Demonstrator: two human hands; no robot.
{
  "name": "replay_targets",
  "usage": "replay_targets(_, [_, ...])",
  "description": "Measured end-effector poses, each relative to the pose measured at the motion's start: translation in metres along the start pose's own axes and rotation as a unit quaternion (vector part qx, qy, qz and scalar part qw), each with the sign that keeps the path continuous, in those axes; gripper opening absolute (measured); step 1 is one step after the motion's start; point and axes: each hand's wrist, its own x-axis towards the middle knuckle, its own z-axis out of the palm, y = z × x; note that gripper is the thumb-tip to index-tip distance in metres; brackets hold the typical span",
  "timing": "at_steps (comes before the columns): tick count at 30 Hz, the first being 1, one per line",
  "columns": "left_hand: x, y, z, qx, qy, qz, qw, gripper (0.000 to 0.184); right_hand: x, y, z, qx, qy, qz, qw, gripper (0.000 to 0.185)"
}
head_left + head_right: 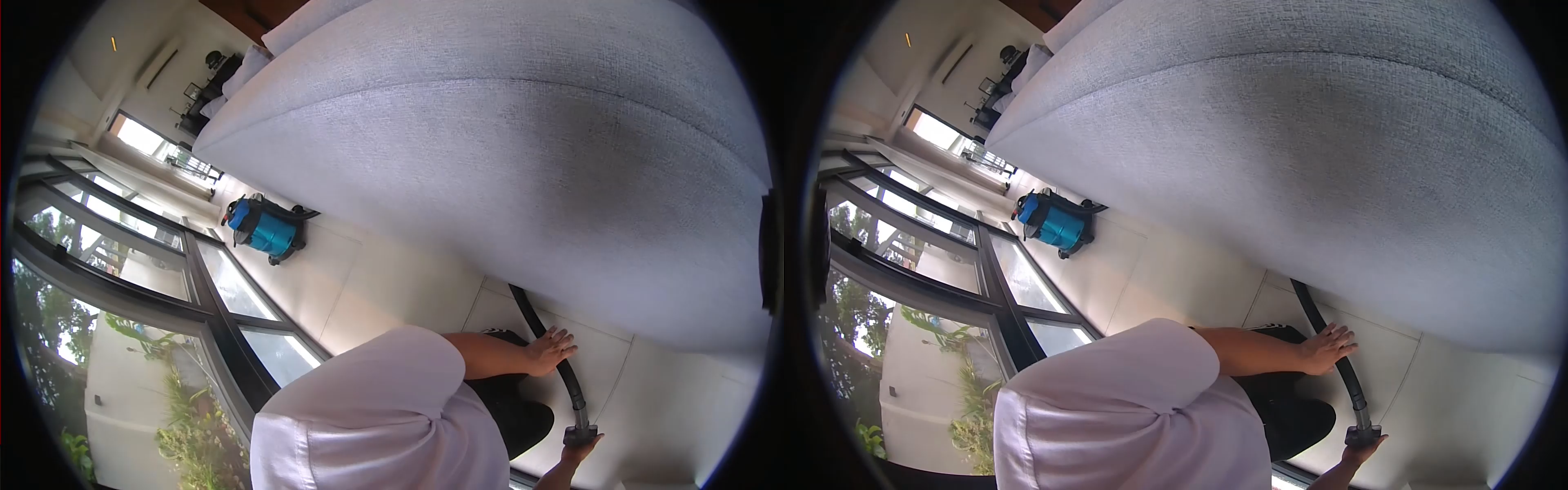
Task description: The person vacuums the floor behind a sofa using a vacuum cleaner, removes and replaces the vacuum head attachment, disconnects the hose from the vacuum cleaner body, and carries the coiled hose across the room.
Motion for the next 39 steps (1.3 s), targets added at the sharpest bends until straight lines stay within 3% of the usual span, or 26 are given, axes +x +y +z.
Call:
replay_targets(1, [-0.011,-0.011,-0.013,-0.034,0.007,0.001,0.999,0.074,0.008,0.002,-0.024,-0.005,0.003,0.003,1.000,0.056])
replay_targets(2, [-0.024,-0.022,-0.021,-0.070,0.015,0.002,0.997,0.071,0.017,0.006,-0.045,0.002,0.241,-0.009,0.971,0.063])
replay_targets(3, [-0.038,-0.042,-0.007,-0.101,0.045,-0.019,0.994,0.068,0.019,0.003,-0.056,0.008,0.463,-0.024,0.886,0.072])
replay_targets(4, [-0.051,-0.063,0.003,-0.130,0.076,-0.039,0.988,0.065,0.026,0.001,-0.036,-0.182,0.645,0.002,0.742,0.090])
replay_targets(5, [-0.071,-0.076,-0.012,-0.178,0.059,-0.106,0.977,0.062,0.022,-0.008,-0.026,-0.316,0.679,0.019,0.662,0.087])
replay_targets(7, [-0.117,-0.112,-0.037,-0.205,0.049,-0.207,0.955,0.057,0.021,-0.012,0.012,-0.407,0.672,-0.118,0.608,0.083])
replay_targets(8, [-0.141,-0.138,-0.035,-0.218,0.082,-0.246,0.941,0.057,0.026,-0.017,0.026,-0.458,0.618,-0.162,0.618,0.080])
replay_targets(10, [-0.187,-0.186,-0.023,-0.142,0.228,-0.359,0.894,0.070,0.036,-0.026,0.068,-0.514,0.518,-0.248,0.637,0.071])
replay_targets(13, [-0.243,-0.229,-0.084,-0.107,0.475,-0.448,0.750,0.084,0.058,-0.044,0.160,-0.524,0.402,-0.406,0.631,0.053])
replay_targets(14, [-0.257,-0.244,-0.108,-0.096,0.546,-0.453,0.698,0.086,0.062,-0.052,0.211,-0.525,0.394,-0.418,0.628,0.053])
replay_targets(16, [-0.280,-0.262,-0.164,-0.017,0.646,-0.388,0.657,0.090,0.066,-0.070,0.330,-0.483,0.287,-0.514,0.648,0.042])
replay_targets(17, [-0.289,-0.264,-0.184,-0.022,0.659,-0.391,0.642,0.090,0.064,-0.077,0.394,-0.448,0.222,-0.573,0.649,0.037])
replay_targets(18, [-0.298,-0.268,-0.202,0.015,0.657,-0.344,0.670,0.093,0.057,-0.081,0.460,-0.410,0.156,-0.628,0.643,0.032])
replay_targets(19, [-0.306,-0.276,-0.212,0.054,0.653,-0.295,0.696,0.096,0.042,-0.082,0.524,-0.414,0.101,-0.683,0.593,0.029])
replay_targets(22, [-0.302,-0.289,-0.204,0.093,0.661,-0.270,0.694,0.101,0.019,-0.089,0.688,-0.395,-0.083,-0.823,0.399,0.026])
replay_targets(23, [-0.297,-0.295,-0.202,0.083,0.675,-0.265,0.684,0.102,0.019,-0.085,0.733,-0.394,-0.089,-0.829,0.387,0.026])
replay_targets(25, [-0.288,-0.304,-0.196,0.058,0.688,-0.260,0.675,0.103,0.030,-0.065,0.811,-0.372,-0.101,-0.809,0.443,0.030])
replay_targets(26, [-0.287,-0.309,-0.194,0.046,0.687,-0.258,0.678,0.103,0.031,-0.052,0.835,-0.368,-0.119,-0.813,0.435,0.030])
replay_targets(27, [-0.286,-0.311,-0.191,0.043,0.698,-0.264,0.665,0.103,0.030,-0.042,0.848,-0.422,-0.023,-0.801,0.423,0.034])
replay_targets(28, [-0.285,-0.313,-0.189,0.036,0.700,-0.248,0.669,0.102,0.035,-0.039,0.856,-0.469,0.073,-0.781,0.407,0.038])
replay_targets(29, [-0.287,-0.318,-0.189,0.027,0.697,-0.233,0.678,0.100,0.061,-0.070,0.836,-0.422,0.035,-0.806,0.414,0.042])
replay_targets(31, [-0.288,-0.314,-0.189,0.011,0.694,-0.238,0.679,0.099,0.061,-0.080,0.828,-0.475,0.119,-0.796,0.357,0.043])
replay_targets(39, [-0.292,-0.308,-0.194,-0.006,0.686,-0.228,0.691,0.098,0.064,-0.079,0.831,-0.482,0.106,-0.799,0.344,0.039])
